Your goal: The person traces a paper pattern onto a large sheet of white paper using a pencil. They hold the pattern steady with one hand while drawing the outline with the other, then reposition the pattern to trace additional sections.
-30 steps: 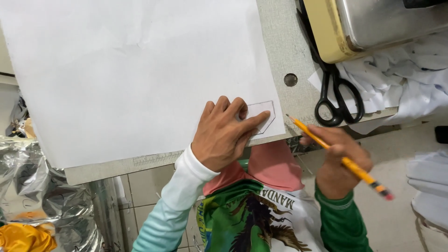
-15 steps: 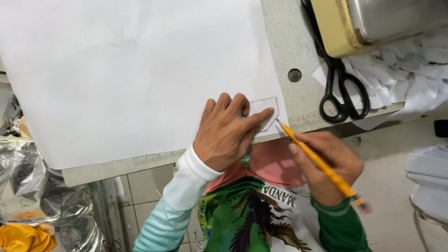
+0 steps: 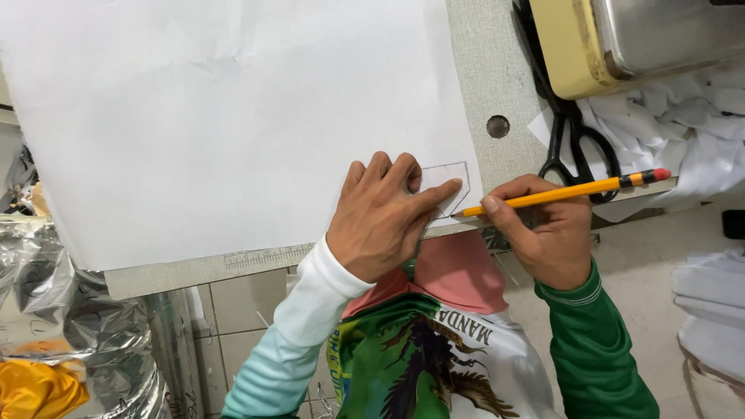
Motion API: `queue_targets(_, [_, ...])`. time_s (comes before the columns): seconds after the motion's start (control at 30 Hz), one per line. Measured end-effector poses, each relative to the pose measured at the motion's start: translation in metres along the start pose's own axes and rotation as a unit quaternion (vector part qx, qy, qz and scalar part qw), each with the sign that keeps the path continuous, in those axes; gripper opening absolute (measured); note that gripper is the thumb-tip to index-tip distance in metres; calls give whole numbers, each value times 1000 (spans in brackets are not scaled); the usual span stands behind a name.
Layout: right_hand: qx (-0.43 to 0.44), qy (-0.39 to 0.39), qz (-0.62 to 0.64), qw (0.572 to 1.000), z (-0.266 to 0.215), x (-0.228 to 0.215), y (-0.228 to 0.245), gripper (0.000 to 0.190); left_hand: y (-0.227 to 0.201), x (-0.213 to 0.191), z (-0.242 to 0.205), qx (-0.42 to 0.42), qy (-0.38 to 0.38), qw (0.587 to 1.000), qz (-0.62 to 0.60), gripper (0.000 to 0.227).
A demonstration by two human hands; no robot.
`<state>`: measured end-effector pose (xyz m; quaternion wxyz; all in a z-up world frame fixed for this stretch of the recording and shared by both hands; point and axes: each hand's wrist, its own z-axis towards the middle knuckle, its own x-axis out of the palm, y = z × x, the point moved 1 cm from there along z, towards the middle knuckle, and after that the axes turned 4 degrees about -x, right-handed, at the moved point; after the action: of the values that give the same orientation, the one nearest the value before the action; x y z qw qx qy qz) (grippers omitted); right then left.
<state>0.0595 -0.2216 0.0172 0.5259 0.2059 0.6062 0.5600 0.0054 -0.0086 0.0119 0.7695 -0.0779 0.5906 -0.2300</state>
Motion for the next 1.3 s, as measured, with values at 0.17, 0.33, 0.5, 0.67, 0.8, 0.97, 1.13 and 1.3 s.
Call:
queue_targets(0.17, [-6, 5, -11, 1000, 1, 1, -2, 13, -1, -2, 1, -3, 7, 1000, -6, 27])
queue_targets(0.33, [2, 4, -13, 1000, 2, 2, 0, 13, -1, -2, 1, -2, 8, 1000, -6, 28])
queue_targets(0.5, [-5, 13, -8, 1000, 9, 0, 4, 11, -1, -2, 2, -3, 18, 1000, 2, 31])
queue_targets(0.67, [-46, -17, -73, 996, 21, -11, 0, 11, -1, -3, 2, -1, 21, 1000, -4, 30])
queue_targets(0.8, [-34, -20, -58, 998, 22, -11, -6, 13, -1, -2, 1, 2, 21, 1000, -7, 33])
queue_targets(0.97, [-31, -31, -44, 998, 20, -10, -7, 12, -2, -2, 2, -1, 25, 1000, -2, 33])
queue_targets(1.13, [-75, -8, -70, 995, 18, -5, 4, 12, -2, -3, 2, -2, 21, 1000, -1, 30])
queue_targets(1.3, [-99, 8, -72, 992, 13, 0, 12, 11, -4, -3, 2, -5, 26, 1000, -7, 28])
